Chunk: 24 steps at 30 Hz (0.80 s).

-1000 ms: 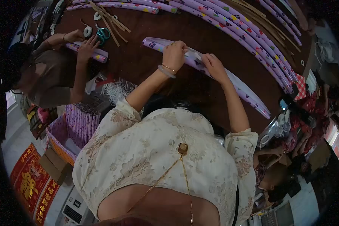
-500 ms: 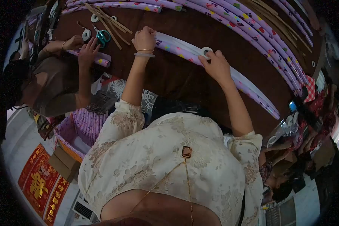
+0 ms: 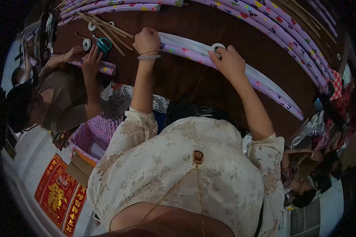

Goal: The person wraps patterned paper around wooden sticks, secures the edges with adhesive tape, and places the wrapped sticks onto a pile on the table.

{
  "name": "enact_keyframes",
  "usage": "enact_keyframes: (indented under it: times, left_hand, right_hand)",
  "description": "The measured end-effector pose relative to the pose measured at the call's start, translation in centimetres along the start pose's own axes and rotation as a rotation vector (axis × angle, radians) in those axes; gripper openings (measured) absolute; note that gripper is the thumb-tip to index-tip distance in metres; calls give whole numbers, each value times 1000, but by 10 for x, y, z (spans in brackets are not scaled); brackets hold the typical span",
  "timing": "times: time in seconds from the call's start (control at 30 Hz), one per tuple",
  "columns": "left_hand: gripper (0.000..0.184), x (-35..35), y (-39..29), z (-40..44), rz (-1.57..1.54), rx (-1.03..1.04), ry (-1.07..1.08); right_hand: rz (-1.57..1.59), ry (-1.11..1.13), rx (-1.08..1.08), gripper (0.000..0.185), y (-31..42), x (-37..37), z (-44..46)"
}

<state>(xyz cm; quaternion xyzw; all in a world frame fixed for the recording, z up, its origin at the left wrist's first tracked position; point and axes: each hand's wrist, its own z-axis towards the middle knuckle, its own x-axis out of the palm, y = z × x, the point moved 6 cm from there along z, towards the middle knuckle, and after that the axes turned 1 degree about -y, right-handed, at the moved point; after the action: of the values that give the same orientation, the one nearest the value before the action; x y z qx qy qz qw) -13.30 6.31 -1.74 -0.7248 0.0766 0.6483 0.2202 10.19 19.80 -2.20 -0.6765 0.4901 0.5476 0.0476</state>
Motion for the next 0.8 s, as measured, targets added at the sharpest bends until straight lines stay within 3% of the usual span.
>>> enact_keyframes:
  times: [0.57,0.8]
  left_hand:
    - [16,2,-10,0,111,5,33]
    - [20,7,-18,0,247,61,-2]
  right_hand:
    - [-31,-49,53,42,2,-3,1]
    - [94,-122,36,43,-36,-26,-19]
